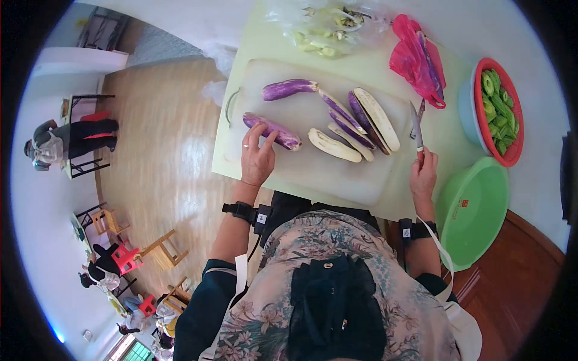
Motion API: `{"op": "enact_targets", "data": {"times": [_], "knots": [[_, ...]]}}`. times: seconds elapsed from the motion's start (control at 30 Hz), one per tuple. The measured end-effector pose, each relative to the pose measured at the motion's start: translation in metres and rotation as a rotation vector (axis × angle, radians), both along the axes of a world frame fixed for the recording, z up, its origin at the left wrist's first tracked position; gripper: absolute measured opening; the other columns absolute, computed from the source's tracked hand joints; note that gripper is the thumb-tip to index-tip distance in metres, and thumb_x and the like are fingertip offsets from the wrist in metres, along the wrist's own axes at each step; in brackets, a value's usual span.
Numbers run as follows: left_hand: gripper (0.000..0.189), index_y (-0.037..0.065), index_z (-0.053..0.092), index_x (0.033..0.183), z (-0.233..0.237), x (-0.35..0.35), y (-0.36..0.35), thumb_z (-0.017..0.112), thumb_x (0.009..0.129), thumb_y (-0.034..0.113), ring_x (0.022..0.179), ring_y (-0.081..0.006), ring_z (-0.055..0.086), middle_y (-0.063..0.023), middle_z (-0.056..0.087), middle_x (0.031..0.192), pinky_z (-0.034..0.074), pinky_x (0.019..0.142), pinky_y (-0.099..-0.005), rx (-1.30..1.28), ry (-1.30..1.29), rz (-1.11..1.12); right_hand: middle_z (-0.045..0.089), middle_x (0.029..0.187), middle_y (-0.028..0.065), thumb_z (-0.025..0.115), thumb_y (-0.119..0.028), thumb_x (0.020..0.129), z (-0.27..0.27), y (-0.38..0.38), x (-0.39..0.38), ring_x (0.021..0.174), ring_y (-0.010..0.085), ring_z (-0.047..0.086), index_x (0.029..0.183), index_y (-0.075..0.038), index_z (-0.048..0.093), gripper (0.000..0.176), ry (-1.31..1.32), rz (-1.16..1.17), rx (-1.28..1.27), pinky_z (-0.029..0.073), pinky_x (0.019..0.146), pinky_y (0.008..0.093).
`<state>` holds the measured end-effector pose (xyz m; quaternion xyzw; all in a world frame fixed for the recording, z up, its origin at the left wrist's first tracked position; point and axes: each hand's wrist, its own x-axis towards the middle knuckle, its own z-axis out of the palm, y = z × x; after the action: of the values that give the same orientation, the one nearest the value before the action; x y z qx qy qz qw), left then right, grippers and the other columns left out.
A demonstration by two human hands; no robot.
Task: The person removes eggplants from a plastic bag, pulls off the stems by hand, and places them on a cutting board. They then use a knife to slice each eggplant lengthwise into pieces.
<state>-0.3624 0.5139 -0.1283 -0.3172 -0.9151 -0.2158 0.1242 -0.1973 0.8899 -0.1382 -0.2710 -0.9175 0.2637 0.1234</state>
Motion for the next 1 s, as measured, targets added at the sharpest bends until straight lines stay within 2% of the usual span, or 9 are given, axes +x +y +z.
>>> {"op": "enact_targets", "data": {"times": [0.13,0.3,0.43,0.5,0.53,0.6,0.73,0.8,1.0], "knots": [[0.039,0.005,0.06,0.109,-0.003,0.0,-0.004,0.06,0.072,-0.006,0.114,-0.0333,0.049,-0.0131,0.052,0.116,0.042,0.094,-0.0423,0.046,-0.028,0.004,0.05,0.102,0.0135,0.052,-0.003,0.085,0.02,-0.021,-0.01,0.086,0.0258,0.059,0.121,-0.001,0.05,0.036,0.025,0.101,-0.069,0.05,0.075,0.0351],[0.036,0.003,0.061,0.107,-0.004,0.002,-0.002,0.061,0.072,-0.005,0.112,-0.0327,0.05,-0.0119,0.055,0.113,0.043,0.093,-0.041,0.072,0.01,0.026,0.053,0.091,0.0137,0.051,-0.004,0.089,0.037,-0.037,-0.027,0.082,0.0254,0.059,0.118,0.0,0.053,0.03,0.125,0.181,-0.2,0.048,0.073,0.0322],[0.034,0.004,0.062,0.105,-0.005,0.005,-0.001,0.063,0.071,-0.004,0.11,-0.031,0.051,-0.0103,0.056,0.112,0.042,0.093,-0.0414,0.078,0.011,0.065,0.054,0.087,0.014,0.052,-0.006,0.09,0.056,-0.059,-0.046,0.081,0.0255,0.059,0.114,0.0,0.055,0.026,0.118,0.292,-0.319,0.048,0.073,0.0316],[0.034,0.004,0.062,0.104,-0.004,0.007,-0.004,0.063,0.071,-0.003,0.109,-0.0305,0.051,-0.01,0.056,0.112,0.042,0.094,-0.0419,0.069,0.029,0.067,0.054,0.089,0.0143,0.054,-0.007,0.089,0.065,-0.082,-0.06,0.08,0.0265,0.059,0.113,-0.001,0.055,0.025,0.048,0.45,-0.383,0.048,0.072,0.032],[0.034,0.004,0.062,0.104,-0.003,0.007,-0.004,0.063,0.071,-0.003,0.109,-0.0302,0.05,-0.0099,0.056,0.111,0.041,0.095,-0.0429,0.049,0.054,0.065,0.054,0.089,0.0143,0.054,-0.007,0.089,0.065,-0.094,-0.066,0.08,0.0265,0.059,0.113,-0.001,0.055,0.025,0.046,0.449,-0.381,0.048,0.072,0.032],[0.033,0.004,0.062,0.103,-0.003,0.005,-0.005,0.064,0.07,-0.002,0.109,-0.0299,0.05,-0.0099,0.056,0.11,0.041,0.095,-0.0438,0.035,0.075,0.061,0.054,0.088,0.0143,0.055,-0.01,0.089,0.063,-0.117,-0.078,0.079,0.0293,0.059,0.112,-0.003,0.054,0.025,0.049,0.642,-0.401,0.049,0.068,0.035],[0.035,0.003,0.062,0.103,-0.006,0.002,-0.012,0.065,0.069,-0.001,0.109,-0.03,0.049,-0.0106,0.054,0.108,0.04,0.096,-0.0451,0.096,0.024,0.021,0.055,0.089,0.0136,0.055,-0.014,0.088,0.066,-0.164,-0.099,0.076,0.0321,0.06,0.112,-0.006,0.053,0.025,-0.026,0.734,-0.372,0.05,0.064,0.0397],[0.036,0.003,0.062,0.103,-0.009,0.0,-0.017,0.065,0.068,-0.001,0.109,-0.0305,0.05,-0.0111,0.054,0.109,0.041,0.096,-0.0448,0.12,0.02,-0.034,0.056,0.088,0.0131,0.054,-0.018,0.089,0.065,-0.184,-0.106,0.073,0.0334,0.061,0.109,-0.007,0.053,0.023,-0.137,0.739,-0.252,0.051,0.061,0.0426],[0.036,0.003,0.063,0.103,-0.015,-0.009,-0.032,0.064,0.067,-0.001,0.106,-0.0295,0.051,-0.0117,0.054,0.111,0.045,0.092,-0.0411,0.186,0.011,-0.125,0.059,0.086,0.0138,0.053,-0.018,0.09,0.058,-0.216,-0.119,0.072,0.0332,0.061,0.108,-0.006,0.054,0.021,-0.084,0.677,-0.128,0.051,0.06,0.0421]]}}
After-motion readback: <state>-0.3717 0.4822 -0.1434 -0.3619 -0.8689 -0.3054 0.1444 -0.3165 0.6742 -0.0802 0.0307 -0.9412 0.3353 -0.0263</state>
